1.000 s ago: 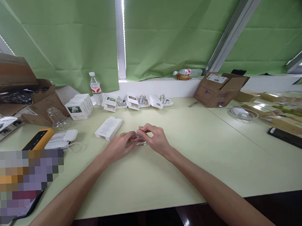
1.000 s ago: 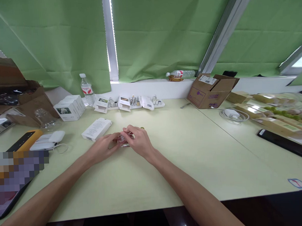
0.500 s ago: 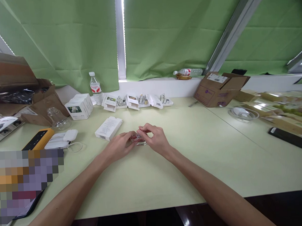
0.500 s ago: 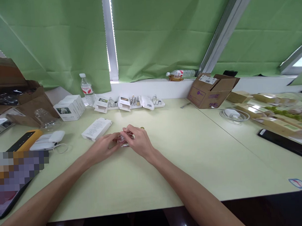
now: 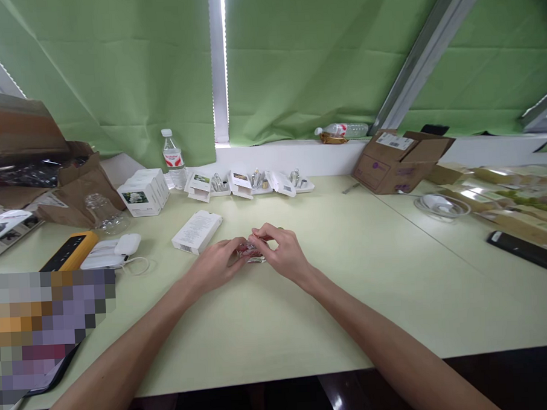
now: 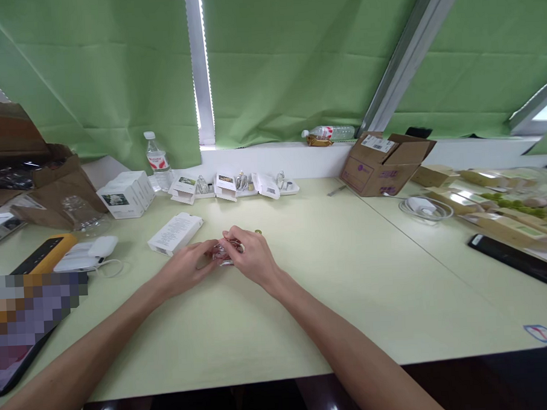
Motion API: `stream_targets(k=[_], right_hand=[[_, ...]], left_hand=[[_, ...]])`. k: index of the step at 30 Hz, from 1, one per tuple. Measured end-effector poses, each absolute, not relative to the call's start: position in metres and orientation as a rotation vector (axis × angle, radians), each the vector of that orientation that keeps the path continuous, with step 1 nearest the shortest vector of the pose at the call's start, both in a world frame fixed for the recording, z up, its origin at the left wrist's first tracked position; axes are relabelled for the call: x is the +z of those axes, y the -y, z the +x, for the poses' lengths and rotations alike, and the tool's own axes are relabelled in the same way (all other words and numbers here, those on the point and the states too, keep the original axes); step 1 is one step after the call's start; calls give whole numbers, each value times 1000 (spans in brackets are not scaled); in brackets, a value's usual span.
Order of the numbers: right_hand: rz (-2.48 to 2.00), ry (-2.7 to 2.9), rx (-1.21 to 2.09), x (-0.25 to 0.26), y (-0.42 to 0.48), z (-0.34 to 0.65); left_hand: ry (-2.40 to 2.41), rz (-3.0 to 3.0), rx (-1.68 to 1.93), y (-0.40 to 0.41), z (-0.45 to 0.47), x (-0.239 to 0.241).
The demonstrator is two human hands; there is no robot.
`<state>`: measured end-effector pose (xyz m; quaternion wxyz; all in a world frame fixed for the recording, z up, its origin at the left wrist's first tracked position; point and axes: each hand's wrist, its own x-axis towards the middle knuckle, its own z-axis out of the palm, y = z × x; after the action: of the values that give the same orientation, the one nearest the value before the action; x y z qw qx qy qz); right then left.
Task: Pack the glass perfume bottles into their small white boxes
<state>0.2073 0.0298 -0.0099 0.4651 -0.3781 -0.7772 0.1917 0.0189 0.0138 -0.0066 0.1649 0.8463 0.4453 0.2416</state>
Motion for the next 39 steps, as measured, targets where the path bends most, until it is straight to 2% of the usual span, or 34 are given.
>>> stream_targets(k=[19, 39], right_hand=[[-942, 1883, 458, -11, -30, 206], [-864, 1873, 290, -13, -30, 208]], left_hand=[[-1275, 2391, 705, -13, 19, -7], [-1270, 2401, 681, -14, 18, -9]])
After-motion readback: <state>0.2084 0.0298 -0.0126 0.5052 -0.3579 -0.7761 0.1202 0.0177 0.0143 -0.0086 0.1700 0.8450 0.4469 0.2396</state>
